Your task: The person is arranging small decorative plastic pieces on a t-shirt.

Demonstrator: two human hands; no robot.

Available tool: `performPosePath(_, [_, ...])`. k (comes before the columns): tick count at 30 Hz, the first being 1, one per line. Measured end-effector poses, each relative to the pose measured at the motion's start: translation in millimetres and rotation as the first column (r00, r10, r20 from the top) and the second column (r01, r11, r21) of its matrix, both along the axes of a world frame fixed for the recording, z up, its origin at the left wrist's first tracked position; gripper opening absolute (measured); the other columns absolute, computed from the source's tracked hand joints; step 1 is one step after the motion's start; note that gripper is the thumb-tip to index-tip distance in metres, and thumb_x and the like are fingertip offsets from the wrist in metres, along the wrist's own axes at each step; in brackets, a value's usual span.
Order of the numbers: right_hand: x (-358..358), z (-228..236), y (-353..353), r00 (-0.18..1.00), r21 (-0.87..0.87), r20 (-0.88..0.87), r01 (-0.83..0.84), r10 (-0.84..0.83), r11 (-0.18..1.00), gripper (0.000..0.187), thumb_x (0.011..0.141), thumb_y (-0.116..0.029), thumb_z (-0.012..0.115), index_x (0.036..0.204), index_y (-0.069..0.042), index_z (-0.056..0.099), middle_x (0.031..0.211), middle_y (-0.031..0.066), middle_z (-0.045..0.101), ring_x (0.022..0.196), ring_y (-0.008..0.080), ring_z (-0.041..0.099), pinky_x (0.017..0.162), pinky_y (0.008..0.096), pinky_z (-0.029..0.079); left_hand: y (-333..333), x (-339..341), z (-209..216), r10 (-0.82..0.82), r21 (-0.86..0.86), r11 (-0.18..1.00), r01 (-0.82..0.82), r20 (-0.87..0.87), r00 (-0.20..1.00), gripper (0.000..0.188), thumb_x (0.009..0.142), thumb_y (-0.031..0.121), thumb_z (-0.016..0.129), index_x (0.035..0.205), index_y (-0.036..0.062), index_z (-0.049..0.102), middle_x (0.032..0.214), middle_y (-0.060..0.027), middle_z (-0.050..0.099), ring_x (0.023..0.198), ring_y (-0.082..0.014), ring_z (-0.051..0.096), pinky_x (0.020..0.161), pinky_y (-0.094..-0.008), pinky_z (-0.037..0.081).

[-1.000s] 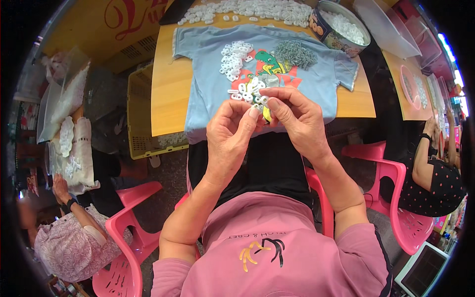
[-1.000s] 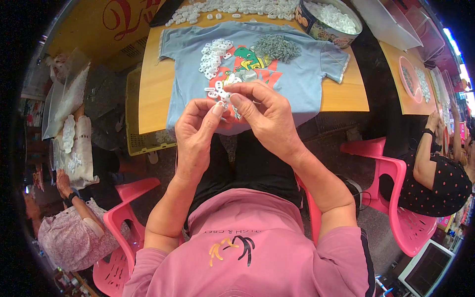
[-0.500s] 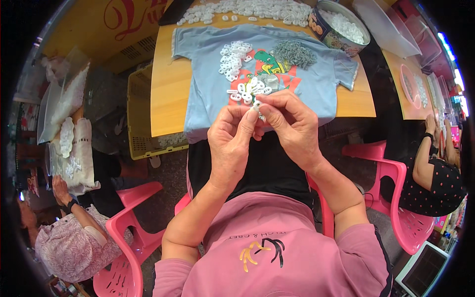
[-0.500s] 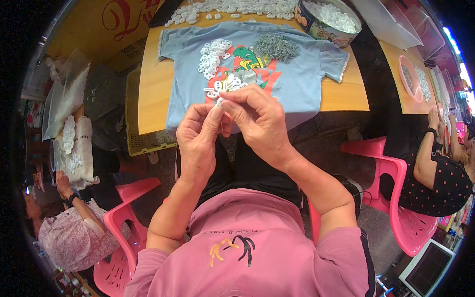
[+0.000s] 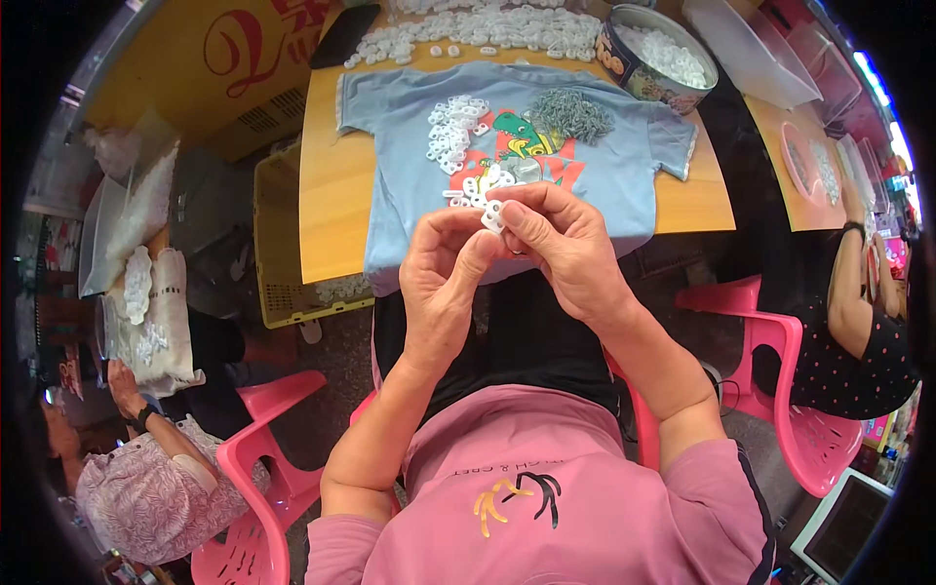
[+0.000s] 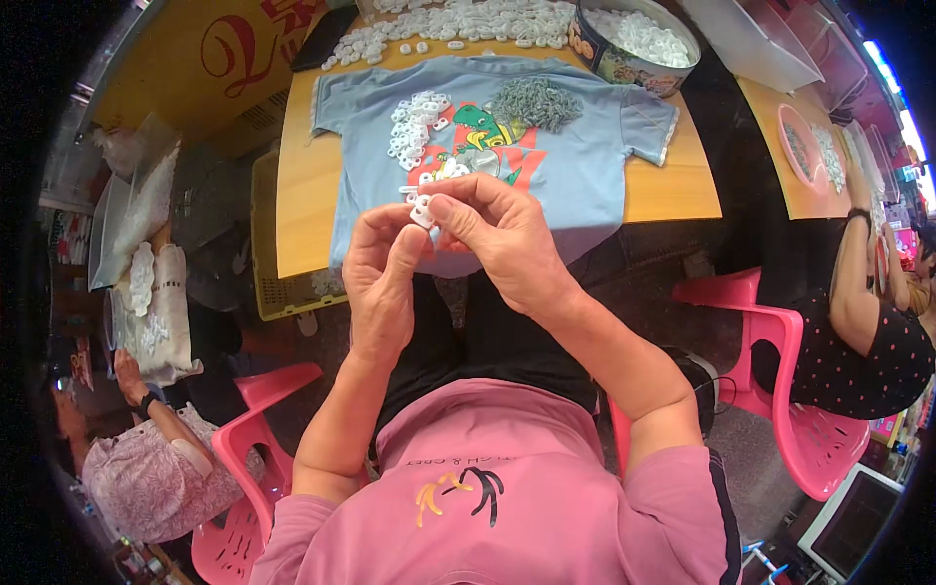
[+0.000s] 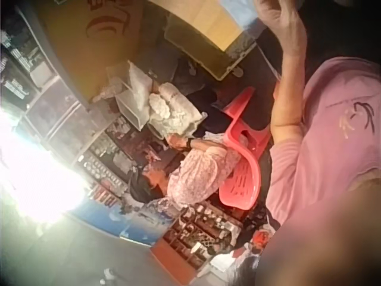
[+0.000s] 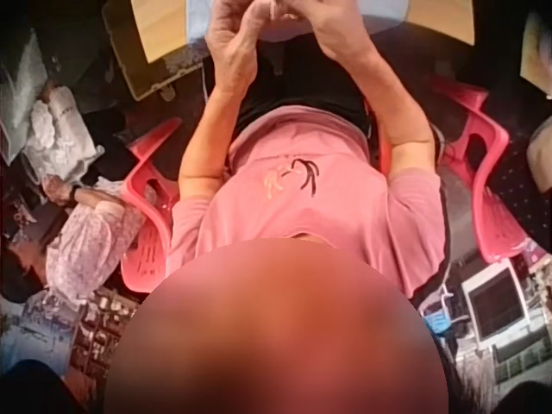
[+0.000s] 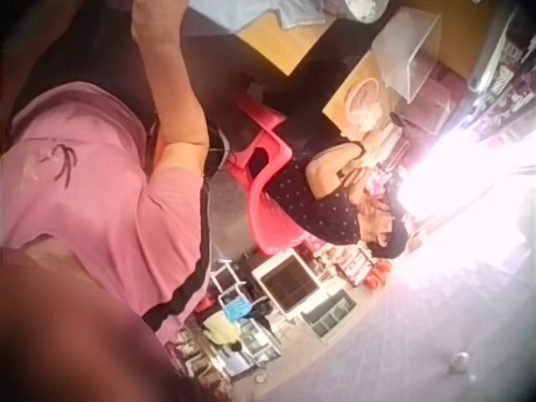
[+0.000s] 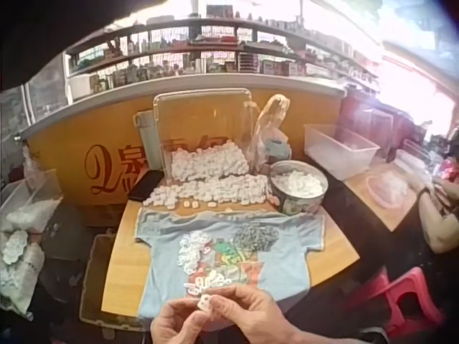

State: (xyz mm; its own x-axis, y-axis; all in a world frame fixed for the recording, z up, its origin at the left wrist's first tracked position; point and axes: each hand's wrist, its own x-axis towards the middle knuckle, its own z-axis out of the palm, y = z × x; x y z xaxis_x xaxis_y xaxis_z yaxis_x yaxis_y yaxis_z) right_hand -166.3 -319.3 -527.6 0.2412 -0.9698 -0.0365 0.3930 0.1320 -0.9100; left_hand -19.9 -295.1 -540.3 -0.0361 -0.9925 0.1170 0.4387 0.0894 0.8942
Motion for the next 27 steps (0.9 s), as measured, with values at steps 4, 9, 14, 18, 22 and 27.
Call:
performPosePath(4, [4.7, 9.4, 5.1, 0.981, 0.065, 0.18, -0.092, 0.079, 0.994, 0.037, 0.097, -0.01, 0.059, 0.131, -0.002, 0.051, 0.093, 0.0016, 0.062, 0.08, 0.0078, 0.056, 0.075, 0.0232, 0.049, -3.8, 2.0, -10.4, 0.012, -0.151, 0.989, -0.01, 0.012, 1.0, 0.033, 0.098, 0.024, 0.059, 0.12, -0.0006, 0.055, 0.12, -0.0091, 0.055, 0.108, -0.0133, 0.054, 0.09, -0.0269, 0.046])
performPosePath(9, [11.2, 9.9, 19.5, 0.949, 0.093, 0.289, -0.157, 0.124, 0.983, 0.059, 0.095, -0.009, 0.062, 0.145, -0.005, 0.031, 0.101, 0.0043, 0.061, 0.086, 0.0095, 0.059, 0.077, 0.0249, 0.051, -1.2, 5.3, -9.6, -0.116, -0.247, 0.96, 0.134, 0.088, 0.989, 0.049, 0.099, 0.039, 0.052, 0.122, -0.0032, 0.059, 0.128, -0.0121, 0.053, 0.121, -0.0192, 0.048, 0.099, -0.0307, 0.04])
performPosePath(14, [15.8, 17.4, 30.4, 0.95, 0.126, 0.302, -0.125, 0.082, 0.984, 0.071, 0.094, -0.007, 0.063, 0.15, -0.008, 0.019, 0.105, 0.0065, 0.061, 0.091, 0.011, 0.061, 0.078, 0.0254, 0.052, 4.4, 7.9, -8.1, -0.183, -0.25, 0.95, 0.187, 0.041, 0.982, 0.056, 0.098, 0.047, 0.05, 0.118, -0.0048, 0.06, 0.125, -0.0165, 0.054, 0.12, -0.025, 0.05, 0.1, -0.0363, 0.04])
performPosePath(18, [22.3, 21.4, 36.3, 0.937, 0.15, 0.347, -0.107, 0.049, 0.983, 0.074, 0.093, -0.005, 0.064, 0.151, -0.008, 0.018, 0.109, 0.0067, 0.058, 0.099, 0.012, 0.06, 0.085, 0.0263, 0.051, 3.2, 7.7, -5.2, -0.116, -0.327, 0.936, 0.134, 0.073, 0.991, 0.046, 0.097, 0.04, 0.054, 0.105, -0.0038, 0.065, 0.109, -0.0143, 0.06, 0.116, -0.0265, 0.052, 0.096, -0.0379, 0.043])
performPosePath(22, [29.4, 18.7, 37.1, 0.923, 0.102, 0.378, -0.119, 0.072, 0.988, 0.078, 0.092, -0.008, 0.066, 0.152, -0.01, 0.018, 0.123, 0.0076, 0.051, 0.109, 0.015, 0.058, 0.094, 0.0309, 0.049, 0.9, 14.7, -6.4, -0.131, -0.331, 0.932, 0.149, 0.075, 0.989, 0.043, 0.098, 0.039, 0.055, 0.103, -0.0028, 0.065, 0.104, -0.013, 0.061, 0.114, -0.0268, 0.053, 0.096, -0.0379, 0.043])
performPosePath(27, [26.9, 23.5, 32.0, 0.953, 0.034, 0.266, -0.16, 0.145, 0.987, 0.079, 0.092, -0.012, 0.066, 0.153, -0.009, 0.015, 0.114, 0.0083, 0.056, 0.098, 0.0157, 0.061, 0.09, 0.031, 0.05, -4.7, 35.7, 6.3, -0.086, -0.421, 0.894, 0.153, 0.173, 0.981, 0.032, 0.095, 0.028, 0.061, 0.108, -0.0005, 0.064, 0.107, -0.0118, 0.065, 0.113, -0.025, 0.055, 0.097, -0.0365, 0.042])
